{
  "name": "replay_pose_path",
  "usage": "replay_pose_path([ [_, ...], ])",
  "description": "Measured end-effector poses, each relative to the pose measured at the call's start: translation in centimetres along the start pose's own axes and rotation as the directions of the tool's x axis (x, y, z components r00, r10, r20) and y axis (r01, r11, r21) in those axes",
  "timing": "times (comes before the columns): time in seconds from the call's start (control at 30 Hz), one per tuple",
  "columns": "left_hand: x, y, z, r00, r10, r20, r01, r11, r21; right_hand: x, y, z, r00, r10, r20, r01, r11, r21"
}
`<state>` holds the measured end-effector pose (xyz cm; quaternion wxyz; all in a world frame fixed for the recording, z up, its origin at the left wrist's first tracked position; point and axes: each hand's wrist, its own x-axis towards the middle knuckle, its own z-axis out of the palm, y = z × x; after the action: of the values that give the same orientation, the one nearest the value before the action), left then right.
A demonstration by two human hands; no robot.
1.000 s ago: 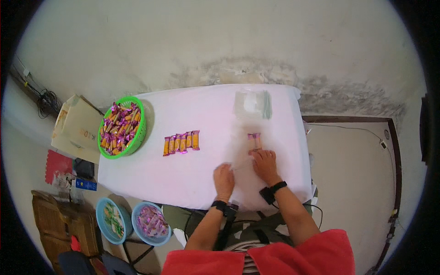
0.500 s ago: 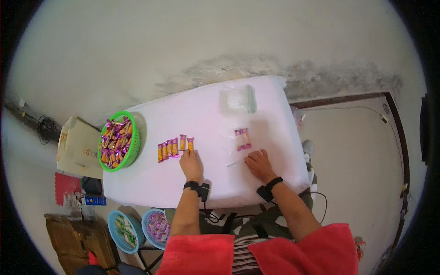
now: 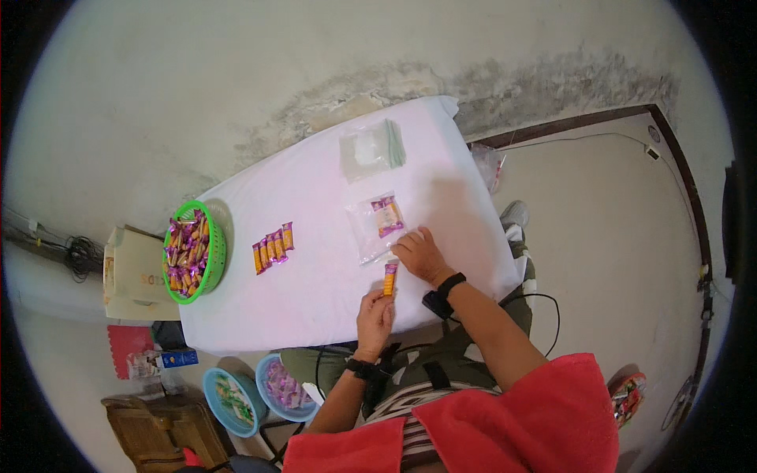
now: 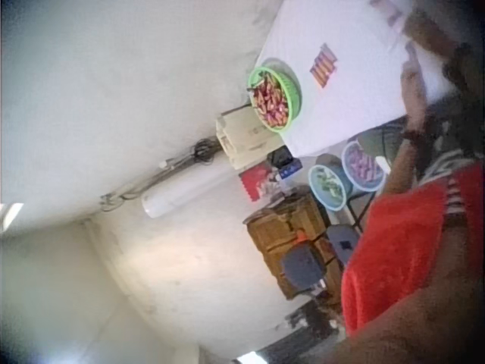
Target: The person picks up several wrapped candies from a green basket and arranges them in a row on the table before placing them into a plastic bag by hand.
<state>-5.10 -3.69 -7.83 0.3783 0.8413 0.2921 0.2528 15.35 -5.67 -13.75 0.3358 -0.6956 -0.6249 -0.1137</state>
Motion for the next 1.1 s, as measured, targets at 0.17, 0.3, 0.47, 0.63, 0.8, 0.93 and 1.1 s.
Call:
replay_pose_path([
  [0.17, 1.8, 1.0, 1.4, 1.0, -0.004, -0.031, 0.006, 0.999, 0.041, 0.4, -0.1, -0.3, 1.0, -0.021, -0.003, 0.021, 1.0, 0.022],
  [0.3, 2.5, 1.0, 1.5, 0.998, -0.011, -0.058, 0.02, 0.987, 0.16, 0.3, 0.1, -0.3, 0.997, -0.03, -0.074, 0.031, 0.999, 0.019],
  [0.47, 3.1, 1.0, 1.5, 0.996, -0.049, -0.076, 0.06, 0.986, 0.157, 0.1, 0.2, -0.1, 0.996, -0.038, -0.083, 0.041, 0.999, 0.026],
  [0.63, 5.2, -0.8, 1.6, 0.991, 0.108, -0.078, -0.074, 0.934, 0.35, 0.2, 0.0, -0.1, 0.999, -0.032, -0.037, 0.033, 0.999, 0.01],
  [0.8, 6.3, -3.2, 1.8, 0.985, 0.155, -0.078, -0.107, 0.898, 0.426, -0.1, -0.1, 0.1, 1.0, -0.023, -0.013, 0.023, 1.0, 0.001],
  [0.93, 6.9, -3.0, 1.5, 0.972, 0.162, -0.171, -0.06, 0.872, 0.485, -0.2, 0.2, -0.1, 0.999, -0.046, 0.005, 0.046, 0.999, 0.001],
  [1.1, 6.7, -5.7, 0.9, 0.982, 0.009, -0.189, 0.073, 0.903, 0.423, 0.3, -0.5, -0.4, 0.995, -0.015, 0.097, 0.013, 1.0, 0.014],
])
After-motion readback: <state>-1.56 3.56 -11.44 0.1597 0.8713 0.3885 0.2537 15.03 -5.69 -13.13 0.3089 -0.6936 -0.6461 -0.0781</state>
